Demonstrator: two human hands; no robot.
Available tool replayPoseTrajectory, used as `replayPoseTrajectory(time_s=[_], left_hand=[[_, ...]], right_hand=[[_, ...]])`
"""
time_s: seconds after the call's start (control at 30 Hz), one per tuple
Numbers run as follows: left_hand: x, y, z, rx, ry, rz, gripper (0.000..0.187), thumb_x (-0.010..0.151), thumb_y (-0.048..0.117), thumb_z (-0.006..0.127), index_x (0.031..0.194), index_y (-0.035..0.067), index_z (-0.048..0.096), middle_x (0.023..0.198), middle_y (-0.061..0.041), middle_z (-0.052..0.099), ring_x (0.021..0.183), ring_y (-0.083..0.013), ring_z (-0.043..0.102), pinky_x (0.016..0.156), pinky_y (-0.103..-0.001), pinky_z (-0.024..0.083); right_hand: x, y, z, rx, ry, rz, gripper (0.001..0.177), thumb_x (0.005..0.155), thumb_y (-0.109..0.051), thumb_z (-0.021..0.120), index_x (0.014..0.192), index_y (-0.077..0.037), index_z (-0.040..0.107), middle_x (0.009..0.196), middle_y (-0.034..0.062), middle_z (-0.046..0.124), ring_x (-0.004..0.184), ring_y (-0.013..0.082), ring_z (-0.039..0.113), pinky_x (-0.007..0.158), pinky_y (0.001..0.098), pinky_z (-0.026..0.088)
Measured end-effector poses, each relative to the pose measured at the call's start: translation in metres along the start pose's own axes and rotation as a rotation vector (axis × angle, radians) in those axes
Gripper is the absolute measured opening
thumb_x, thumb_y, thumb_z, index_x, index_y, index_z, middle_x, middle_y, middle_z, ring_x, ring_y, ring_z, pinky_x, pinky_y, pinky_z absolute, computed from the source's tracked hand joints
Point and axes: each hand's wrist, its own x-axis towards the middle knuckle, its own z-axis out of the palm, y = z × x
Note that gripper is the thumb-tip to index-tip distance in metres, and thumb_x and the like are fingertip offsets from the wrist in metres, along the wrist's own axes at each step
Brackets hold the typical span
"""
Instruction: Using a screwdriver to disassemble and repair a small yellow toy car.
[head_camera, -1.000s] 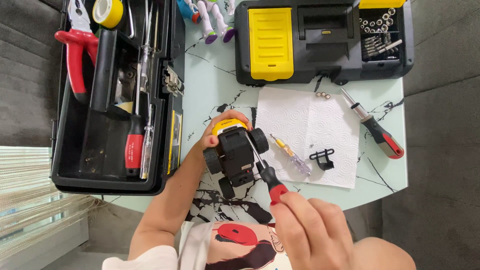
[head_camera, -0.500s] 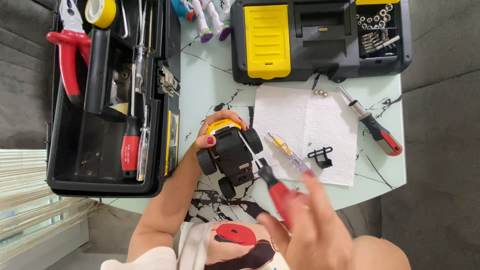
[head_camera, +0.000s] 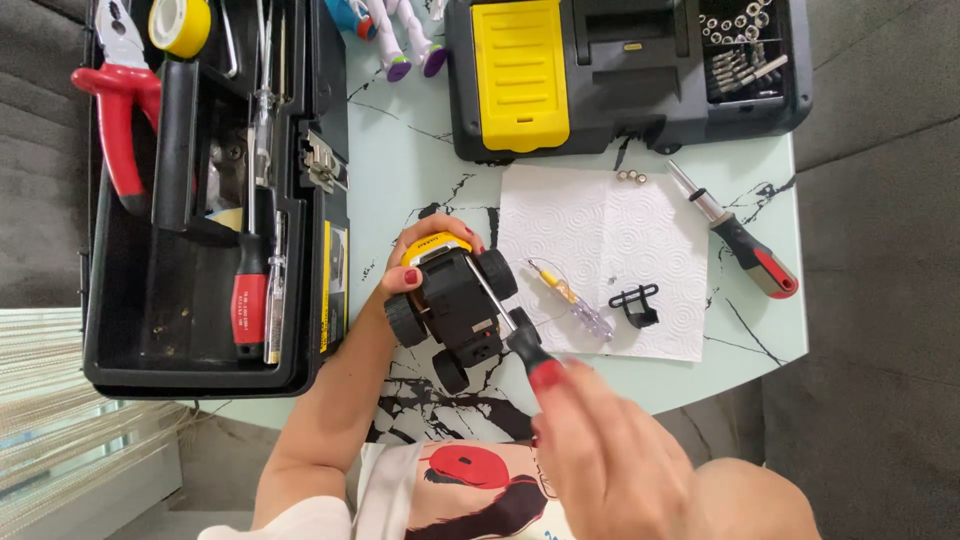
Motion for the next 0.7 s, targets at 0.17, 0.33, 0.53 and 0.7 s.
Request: replayPoseTrajectory(time_s=[0.17, 0.33, 0.53, 0.7], left_hand=[[0.0, 0.005, 0.007, -0.02, 0.014, -0.016, 0.071, 0.072, 0.043, 0.08, 0.123, -0.002, 0.061, 0.115, -0.021, 0.064, 0.105, -0.0278, 0.067, 0.093, -0.04, 0.06], [0.001, 0.001, -0.003, -0.047, -0.008, -0.02, 0.071, 0.071, 0.042, 0.08, 0.123, -0.002, 0.06, 0.116, -0.02, 0.064, 0.106, -0.0274, 0.067, 0.095, -0.04, 0.06], [0.001, 0.0, -0.007, -0.004, -0.023, -0.023, 0.071, 0.073, 0.042, 0.079, 0.125, -0.003, 0.059, 0.118, -0.021, 0.063, 0.104, -0.0269, 0.066, 0.092, -0.039, 0.059], [0.002, -0.004, -0.01, -0.056, -0.013, -0.017, 0.073, 0.074, 0.042, 0.08, 0.126, -0.003, 0.058, 0.119, -0.02, 0.062, 0.104, -0.0281, 0.067, 0.092, -0.04, 0.06]], right_hand=[[0.006, -0.006, -0.006, 0.0, 0.044, -0.032, 0.041, 0.088, -0.017, 0.078, 0.12, 0.001, 0.06, 0.115, 0.0218, 0.066, 0.094, 0.0342, 0.072, 0.077, 0.039, 0.061], [0.006, -0.003, -0.007, 0.013, -0.023, -0.071, 0.036, 0.089, -0.009, 0.074, 0.121, 0.002, 0.062, 0.124, 0.02, 0.063, 0.094, 0.0312, 0.07, 0.076, 0.0401, 0.061], [0.009, 0.001, -0.003, 0.013, 0.055, -0.057, 0.046, 0.087, -0.02, 0.075, 0.125, 0.002, 0.06, 0.128, 0.0238, 0.062, 0.095, 0.0311, 0.071, 0.076, 0.0391, 0.06], [0.015, -0.001, -0.004, 0.067, 0.066, -0.158, 0.049, 0.085, -0.024, 0.074, 0.124, 0.002, 0.056, 0.124, 0.0295, 0.064, 0.088, 0.0358, 0.075, 0.072, 0.0398, 0.061]])
